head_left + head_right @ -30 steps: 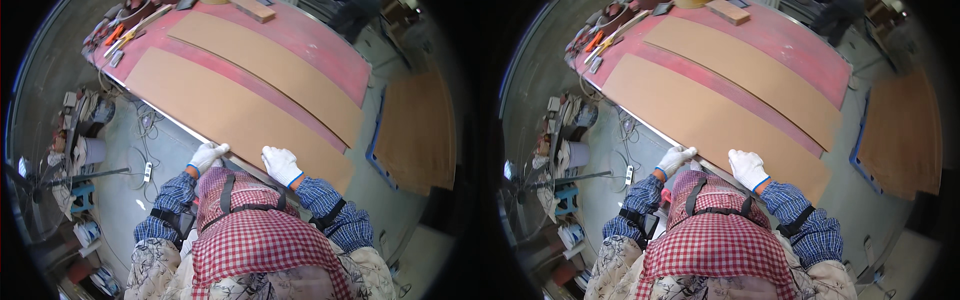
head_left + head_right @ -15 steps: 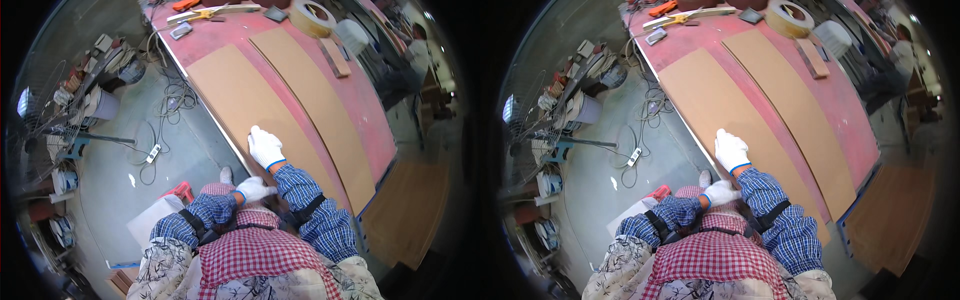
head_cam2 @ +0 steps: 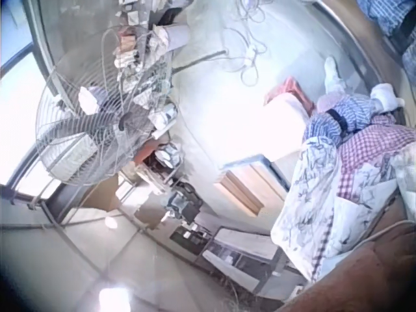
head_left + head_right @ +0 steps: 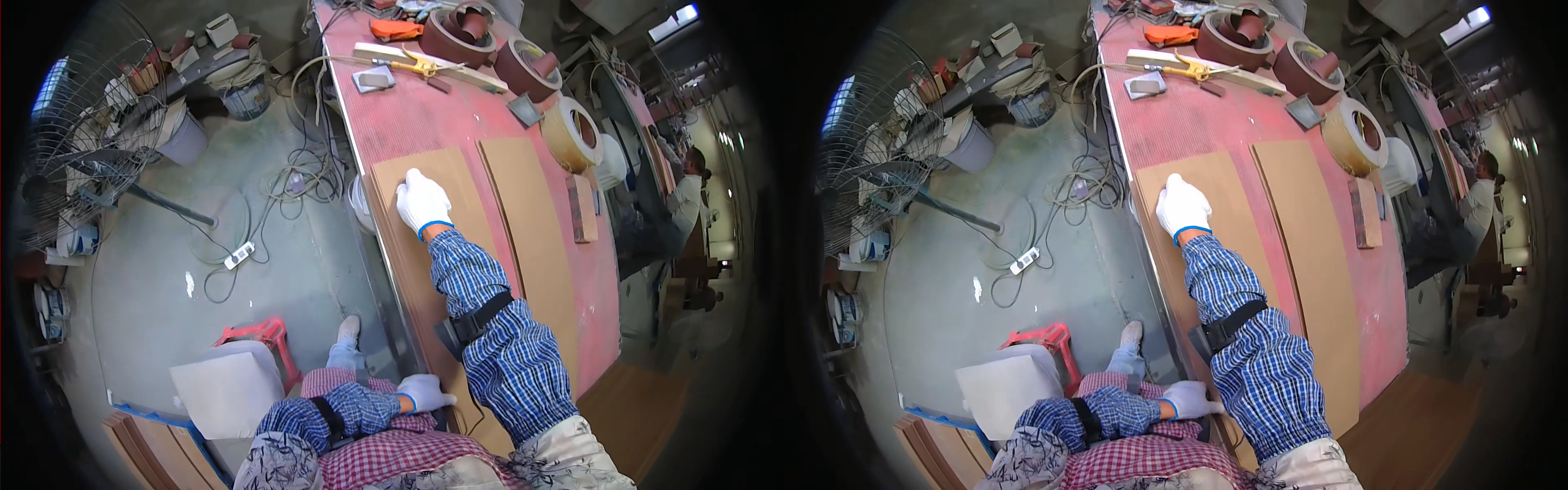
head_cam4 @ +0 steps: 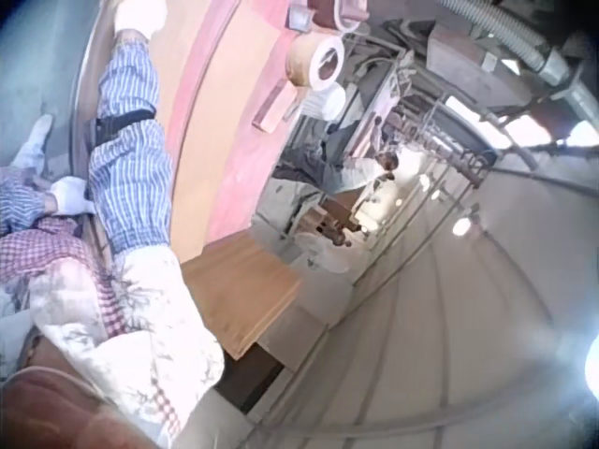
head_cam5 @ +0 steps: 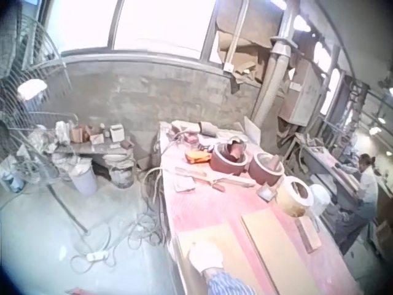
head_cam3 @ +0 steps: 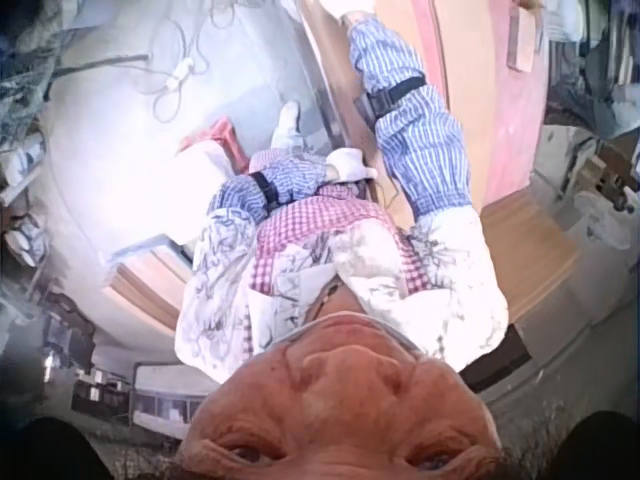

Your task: Inspecting and stacking wooden boards at a workbench.

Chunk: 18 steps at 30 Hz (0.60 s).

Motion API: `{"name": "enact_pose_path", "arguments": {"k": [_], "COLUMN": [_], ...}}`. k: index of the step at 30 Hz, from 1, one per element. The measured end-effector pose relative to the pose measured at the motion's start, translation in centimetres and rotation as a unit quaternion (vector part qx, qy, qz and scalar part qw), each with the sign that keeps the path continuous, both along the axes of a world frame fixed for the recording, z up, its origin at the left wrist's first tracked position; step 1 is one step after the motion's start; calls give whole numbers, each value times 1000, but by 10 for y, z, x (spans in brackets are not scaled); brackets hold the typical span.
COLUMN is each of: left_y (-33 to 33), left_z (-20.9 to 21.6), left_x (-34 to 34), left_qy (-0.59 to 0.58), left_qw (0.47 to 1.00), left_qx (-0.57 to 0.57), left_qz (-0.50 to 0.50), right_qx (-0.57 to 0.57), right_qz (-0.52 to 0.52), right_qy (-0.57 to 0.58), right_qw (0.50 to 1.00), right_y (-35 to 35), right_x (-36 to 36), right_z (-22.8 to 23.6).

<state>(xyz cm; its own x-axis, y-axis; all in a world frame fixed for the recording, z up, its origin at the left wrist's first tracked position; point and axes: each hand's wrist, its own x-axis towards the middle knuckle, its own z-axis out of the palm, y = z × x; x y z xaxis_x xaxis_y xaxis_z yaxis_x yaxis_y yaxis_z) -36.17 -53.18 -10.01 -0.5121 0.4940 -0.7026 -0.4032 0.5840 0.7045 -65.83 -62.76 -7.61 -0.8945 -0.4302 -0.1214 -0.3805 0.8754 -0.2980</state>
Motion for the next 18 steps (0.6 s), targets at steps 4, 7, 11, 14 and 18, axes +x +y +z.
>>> {"name": "enact_pose_path", "arguments": {"k": [4, 7, 11, 14, 18], "left_y": [-3, -2, 4, 6, 5], "left_z": [-3, -6, -9, -7, 1], "left_x": [-1, 0, 0, 2, 4], "left_qy": [-17, -11, -24, -21, -20], "left_qw": [1000, 1000, 1000, 999, 999], "left_qx": [9, 15, 2, 23, 38], "left_qz": [-11, -19, -14, -20, 15], "right_qx": [26, 21, 10, -17, 31], "right_qz": [-3, 1, -1, 15, 57], "right_qy": [-23, -17, -11, -12, -26], "right_qw": [999, 1000, 1000, 1000, 998], "right_y": [-30, -44, -49, -26, 54], "right_x": [-31, -48, -54, -34, 40], "right_z": [3, 2, 4, 6, 14]}}
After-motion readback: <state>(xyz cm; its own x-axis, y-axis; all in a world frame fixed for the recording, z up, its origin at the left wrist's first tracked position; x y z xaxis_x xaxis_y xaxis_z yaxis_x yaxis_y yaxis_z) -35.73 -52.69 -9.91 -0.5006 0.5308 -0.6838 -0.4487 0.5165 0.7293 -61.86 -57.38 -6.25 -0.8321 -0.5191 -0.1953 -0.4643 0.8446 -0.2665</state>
